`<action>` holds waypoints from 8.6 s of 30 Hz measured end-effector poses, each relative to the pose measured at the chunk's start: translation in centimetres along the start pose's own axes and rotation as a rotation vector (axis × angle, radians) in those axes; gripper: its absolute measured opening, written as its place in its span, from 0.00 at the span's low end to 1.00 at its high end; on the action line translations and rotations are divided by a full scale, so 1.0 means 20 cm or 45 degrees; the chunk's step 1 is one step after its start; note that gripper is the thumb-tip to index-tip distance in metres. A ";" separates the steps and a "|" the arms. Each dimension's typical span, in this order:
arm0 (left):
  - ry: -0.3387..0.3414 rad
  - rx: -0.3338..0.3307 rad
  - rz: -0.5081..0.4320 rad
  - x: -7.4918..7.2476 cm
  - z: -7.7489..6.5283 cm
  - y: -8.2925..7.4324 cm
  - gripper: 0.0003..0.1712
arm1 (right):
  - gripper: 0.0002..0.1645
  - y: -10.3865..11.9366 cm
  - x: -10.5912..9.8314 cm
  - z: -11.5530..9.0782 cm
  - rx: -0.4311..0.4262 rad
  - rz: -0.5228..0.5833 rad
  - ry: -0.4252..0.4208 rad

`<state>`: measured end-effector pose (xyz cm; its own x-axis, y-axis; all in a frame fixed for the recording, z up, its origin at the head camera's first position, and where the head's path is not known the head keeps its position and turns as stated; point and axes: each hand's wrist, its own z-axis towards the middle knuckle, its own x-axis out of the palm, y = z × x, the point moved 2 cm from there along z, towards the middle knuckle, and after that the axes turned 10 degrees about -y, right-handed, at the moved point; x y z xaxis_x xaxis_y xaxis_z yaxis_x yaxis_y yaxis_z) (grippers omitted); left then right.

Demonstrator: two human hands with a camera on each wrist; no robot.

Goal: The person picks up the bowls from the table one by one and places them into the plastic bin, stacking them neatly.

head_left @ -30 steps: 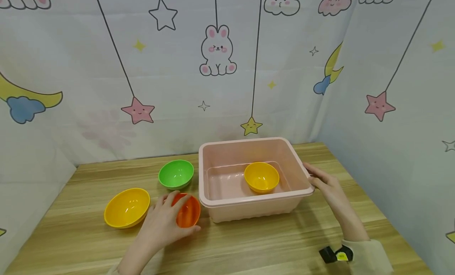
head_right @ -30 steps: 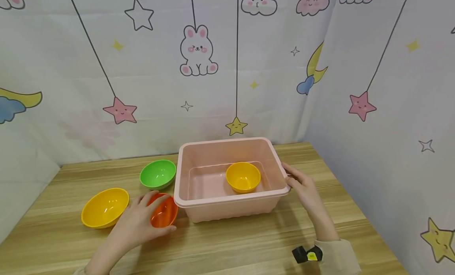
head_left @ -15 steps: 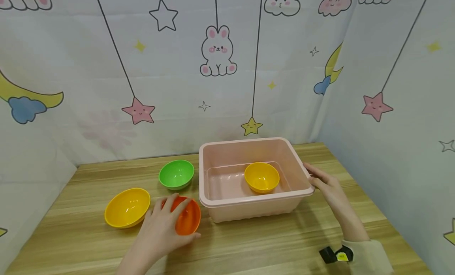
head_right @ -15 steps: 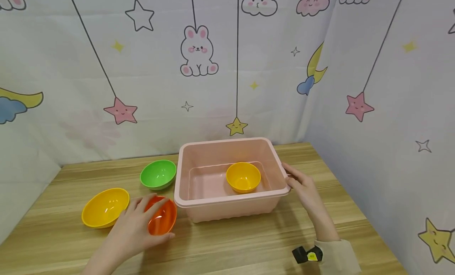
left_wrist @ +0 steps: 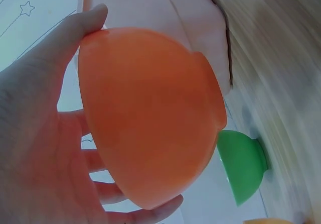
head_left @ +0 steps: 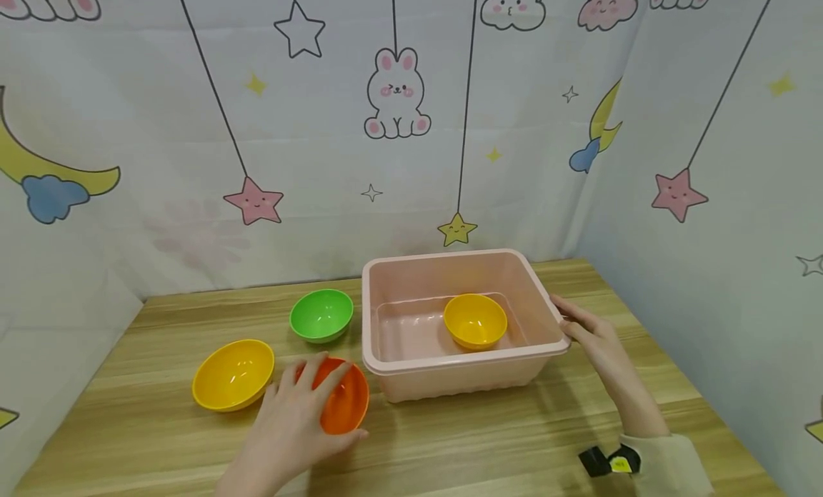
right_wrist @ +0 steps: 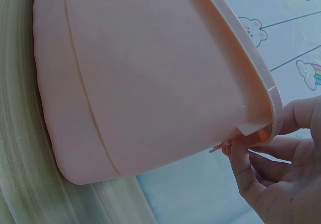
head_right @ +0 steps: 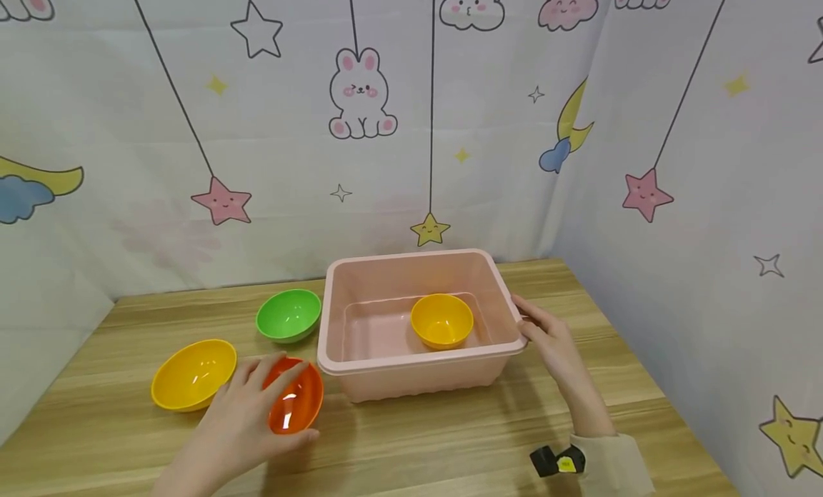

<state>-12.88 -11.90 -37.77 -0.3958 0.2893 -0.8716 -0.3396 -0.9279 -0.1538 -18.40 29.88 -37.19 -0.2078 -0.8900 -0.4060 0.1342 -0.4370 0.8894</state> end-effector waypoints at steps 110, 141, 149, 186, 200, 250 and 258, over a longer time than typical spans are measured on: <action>-0.398 0.168 -0.074 -0.21 0.34 -0.18 0.48 | 0.29 0.00 0.01 0.01 -0.003 -0.014 0.013; -0.211 0.213 -0.195 -0.14 0.61 -0.27 0.50 | 0.29 -0.01 0.00 0.01 0.007 -0.027 -0.005; -0.140 0.242 -0.225 -0.15 0.68 -0.30 0.49 | 0.29 0.00 0.00 0.00 0.011 -0.022 0.005; 0.248 0.458 -0.202 -0.03 0.94 -0.47 0.49 | 0.29 -0.02 0.00 0.01 -0.039 0.011 0.008; 0.376 0.494 -0.174 0.03 1.02 -0.53 0.49 | 0.29 -0.02 -0.01 0.01 -0.037 0.001 0.002; 0.614 0.451 -0.347 0.40 1.11 -0.62 0.50 | 0.29 -0.03 -0.01 0.02 -0.019 0.030 0.009; 0.607 0.502 -0.300 0.48 1.10 -0.61 0.50 | 0.28 -0.03 -0.01 0.02 -0.007 0.029 0.010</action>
<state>-31.31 7.39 -33.95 0.1177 0.2546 -0.9598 -0.6936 -0.6707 -0.2630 -18.85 30.31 -37.55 -0.1970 -0.9007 -0.3872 0.1445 -0.4173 0.8972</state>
